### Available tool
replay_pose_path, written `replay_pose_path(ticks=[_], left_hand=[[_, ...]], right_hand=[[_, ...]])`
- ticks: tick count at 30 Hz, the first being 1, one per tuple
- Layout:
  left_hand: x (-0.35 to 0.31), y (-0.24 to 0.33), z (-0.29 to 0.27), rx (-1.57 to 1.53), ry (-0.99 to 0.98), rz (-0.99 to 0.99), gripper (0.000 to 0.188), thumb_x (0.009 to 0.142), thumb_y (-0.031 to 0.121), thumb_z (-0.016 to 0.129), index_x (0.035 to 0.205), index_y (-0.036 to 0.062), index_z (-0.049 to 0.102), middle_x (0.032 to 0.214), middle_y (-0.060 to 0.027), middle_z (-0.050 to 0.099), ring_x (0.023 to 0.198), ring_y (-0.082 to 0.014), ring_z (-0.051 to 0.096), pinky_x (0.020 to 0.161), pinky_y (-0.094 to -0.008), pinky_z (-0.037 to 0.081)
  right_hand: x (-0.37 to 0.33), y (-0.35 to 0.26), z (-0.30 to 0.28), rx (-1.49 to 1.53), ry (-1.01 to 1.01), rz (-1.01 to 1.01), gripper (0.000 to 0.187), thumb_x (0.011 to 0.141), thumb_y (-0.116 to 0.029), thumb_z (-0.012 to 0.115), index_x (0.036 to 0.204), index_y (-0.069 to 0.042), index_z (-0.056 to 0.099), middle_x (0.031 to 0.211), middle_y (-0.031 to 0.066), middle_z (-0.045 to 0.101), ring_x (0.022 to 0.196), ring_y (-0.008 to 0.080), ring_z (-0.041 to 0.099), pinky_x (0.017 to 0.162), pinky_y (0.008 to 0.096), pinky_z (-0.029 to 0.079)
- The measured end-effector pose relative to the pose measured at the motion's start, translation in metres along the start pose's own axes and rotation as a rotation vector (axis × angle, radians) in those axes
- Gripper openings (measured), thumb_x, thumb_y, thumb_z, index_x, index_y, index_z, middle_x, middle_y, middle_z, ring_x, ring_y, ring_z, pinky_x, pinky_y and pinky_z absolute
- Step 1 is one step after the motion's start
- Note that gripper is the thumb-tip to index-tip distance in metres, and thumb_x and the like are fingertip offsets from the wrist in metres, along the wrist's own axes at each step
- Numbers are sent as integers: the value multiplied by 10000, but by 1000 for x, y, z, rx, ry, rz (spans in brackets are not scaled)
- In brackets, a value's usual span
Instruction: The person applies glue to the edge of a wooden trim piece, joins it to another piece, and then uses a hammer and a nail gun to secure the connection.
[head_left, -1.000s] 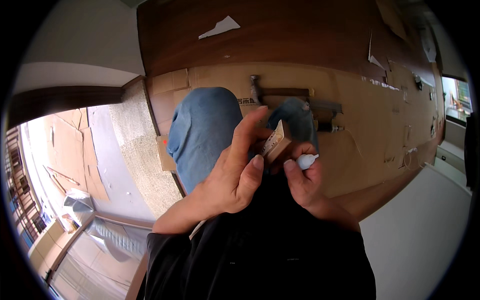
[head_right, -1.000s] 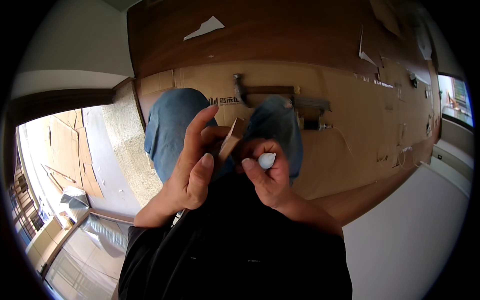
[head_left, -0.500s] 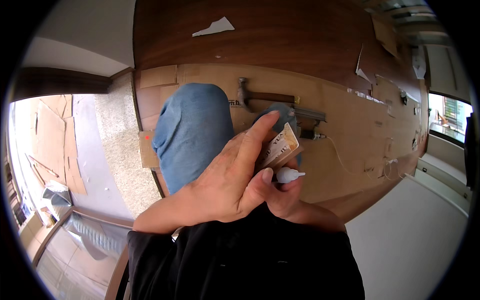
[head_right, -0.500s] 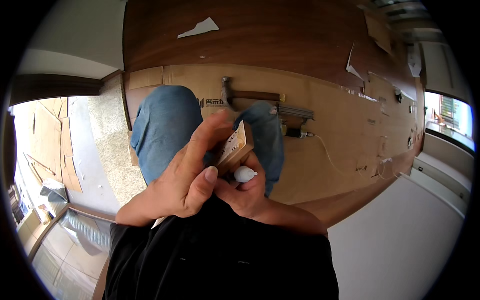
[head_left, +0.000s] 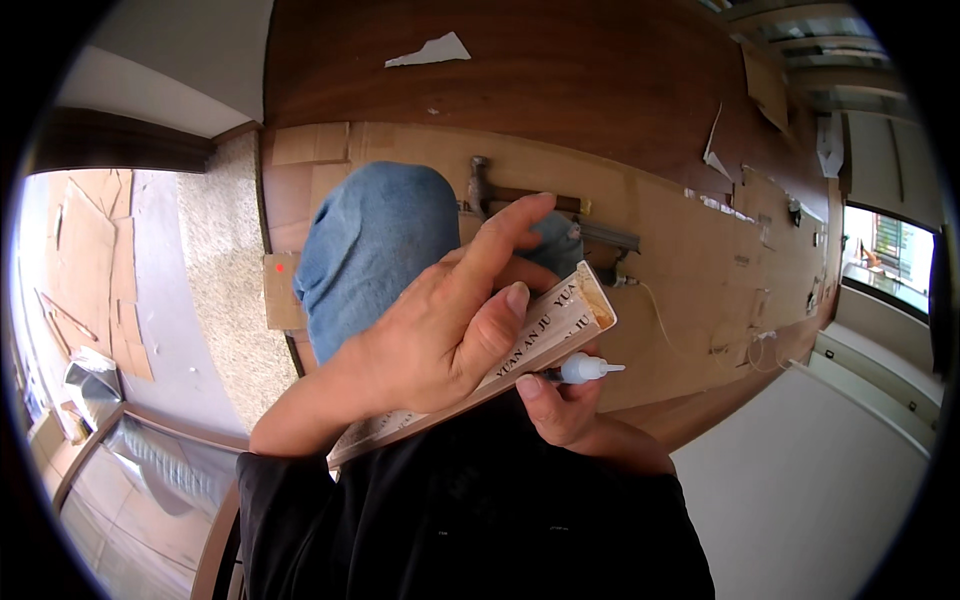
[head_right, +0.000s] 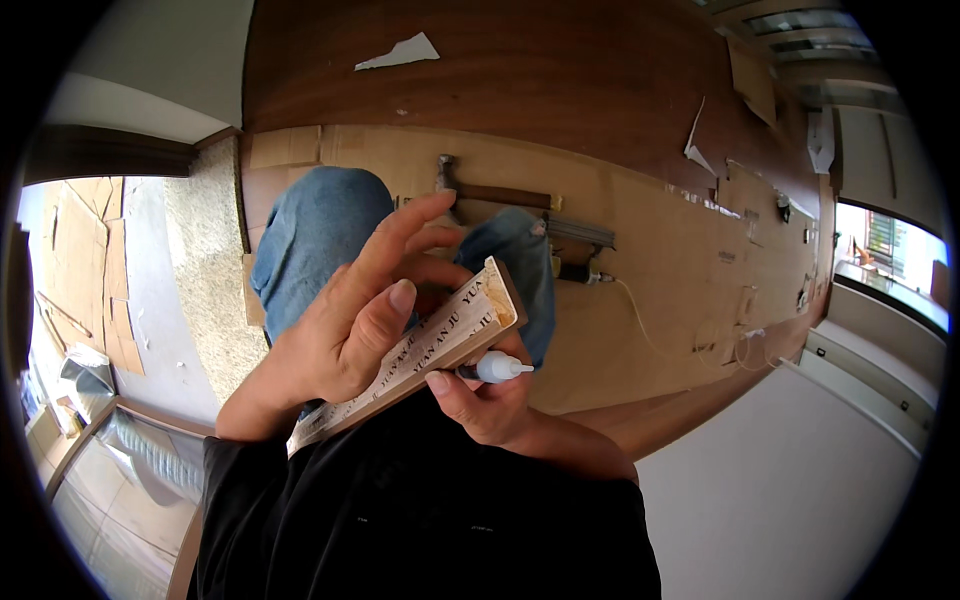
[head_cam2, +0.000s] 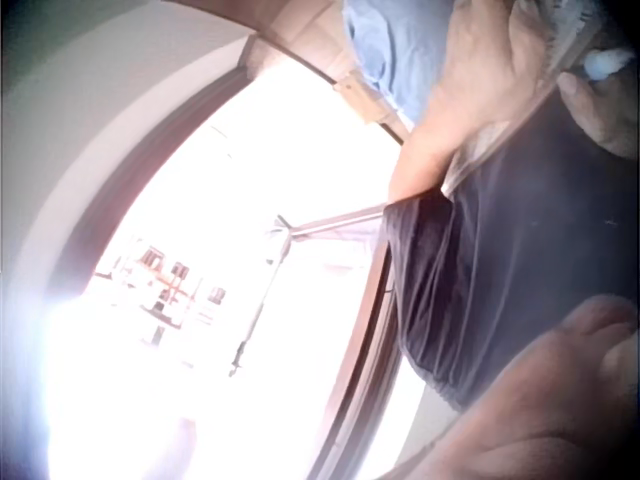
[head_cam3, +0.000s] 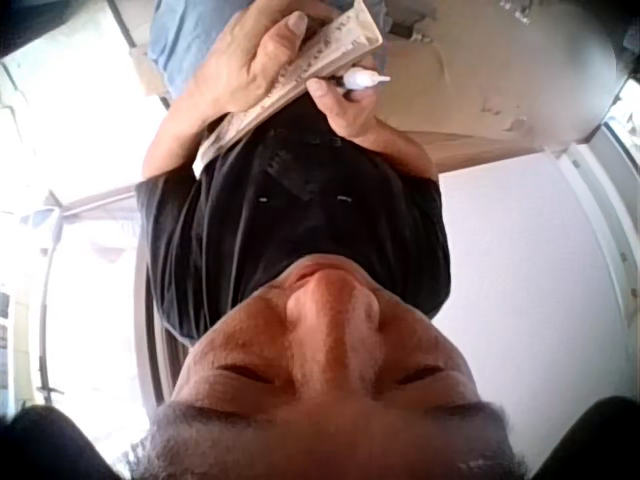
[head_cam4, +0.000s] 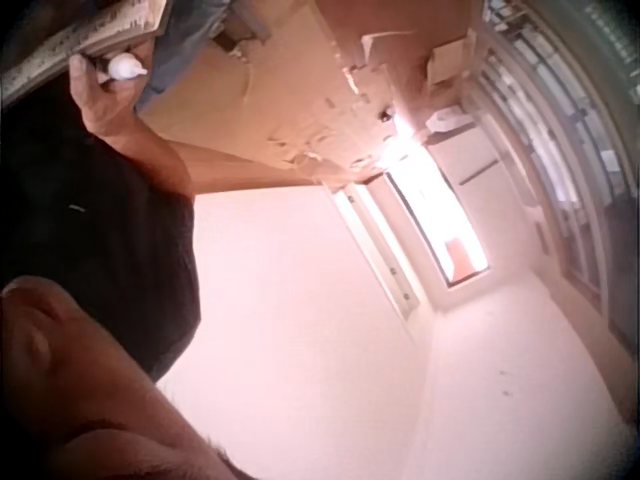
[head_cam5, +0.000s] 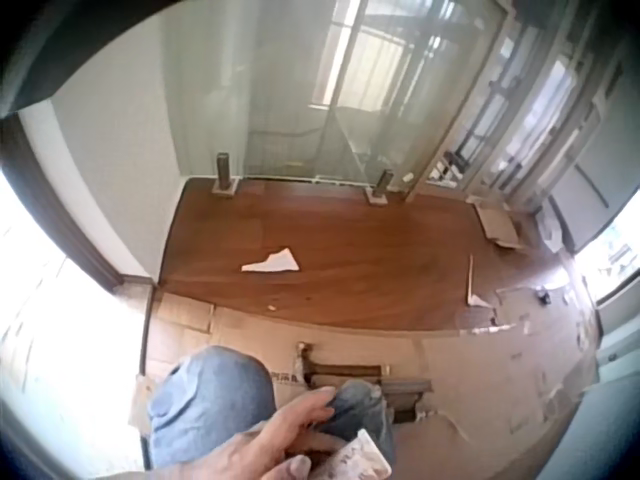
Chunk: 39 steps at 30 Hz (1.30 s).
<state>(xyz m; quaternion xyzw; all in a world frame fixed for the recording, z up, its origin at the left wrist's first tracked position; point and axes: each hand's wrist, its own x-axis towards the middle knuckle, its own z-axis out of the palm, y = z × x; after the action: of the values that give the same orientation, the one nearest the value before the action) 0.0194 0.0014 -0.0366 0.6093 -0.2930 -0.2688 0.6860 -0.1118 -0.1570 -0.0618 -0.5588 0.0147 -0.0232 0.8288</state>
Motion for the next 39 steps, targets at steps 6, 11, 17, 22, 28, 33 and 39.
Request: replay_pose_path(ticks=[6, 11, 17, 22, 28, 33, 39], left_hand=[[3, -4, -2, 1, -5, -15, 707, 1092, 479, 353, 1596, 2, 223, 1286, -279, 629, 1217, -327, 636, 963, -383, 528], [3, -2, -3, 40, -11, -3, 714, 1090, 497, 342, 1594, 3, 230, 1274, -276, 638, 1231, -339, 632, 970, -397, 531], [2, 5, -2, 81, 2, -22, 702, 1091, 474, 357, 1577, -19, 240, 1273, -275, 645, 1237, -368, 624, 996, -414, 513], [3, 6, -5, 408, 4, 186, 643, 1034, 232, 447, 1525, -120, 226, 1039, -226, 703, 1139, -442, 606, 1054, -528, 430], [2, 11, -6, 514, 1, 210, 674, 992, 174, 442, 1529, -146, 192, 1051, -217, 699, 1129, -433, 607, 1082, -546, 404], [0, 10, -5, 588, -7, 234, 709, 991, 187, 474, 1525, -167, 170, 1052, -214, 699, 1112, -433, 613, 1085, -552, 402], [5, 8, -9, 275, -77, -58, 834, 1042, 484, 513, 1598, -33, 167, 1322, -296, 626, 1384, -416, 494, 1128, -455, 386]], right_hand=[[0, -1, -2, -138, 2, 1, 532, 865, -128, 697, 1326, -35, 449, 1237, 74, 552, 1097, 130, 527, 954, 303, 443], [-1, 3, -4, -64, -9, -21, 466, 886, -69, 692, 1308, 2, 508, 1349, 169, 522, 1214, 216, 523, 1037, 365, 436], [3, 1, -1, 28, -10, -21, 425, 902, 1, 680, 1294, 3, 515, 1359, 185, 529, 1237, 224, 534, 1049, 369, 451], [2, 8, -5, 18, -5, -26, 451, 919, -24, 703, 1315, -7, 488, 1349, 170, 541, 1178, 195, 569, 995, 332, 485], [9, 3, 5, 43, 21, -20, 469, 923, -35, 727, 1323, -16, 481, 1311, 137, 568, 1121, 152, 585, 931, 286, 498], [11, 4, 3, -4, 40, 47, 398, 919, -53, 763, 1219, -36, 502, 1238, 100, 594, 1106, 133, 586, 928, 276, 491], [21, 9, 7, -16, 111, -5, 381, 881, -61, 819, 1002, -83, 458, 1092, 75, 623, 1008, 117, 628, 856, 267, 541]])
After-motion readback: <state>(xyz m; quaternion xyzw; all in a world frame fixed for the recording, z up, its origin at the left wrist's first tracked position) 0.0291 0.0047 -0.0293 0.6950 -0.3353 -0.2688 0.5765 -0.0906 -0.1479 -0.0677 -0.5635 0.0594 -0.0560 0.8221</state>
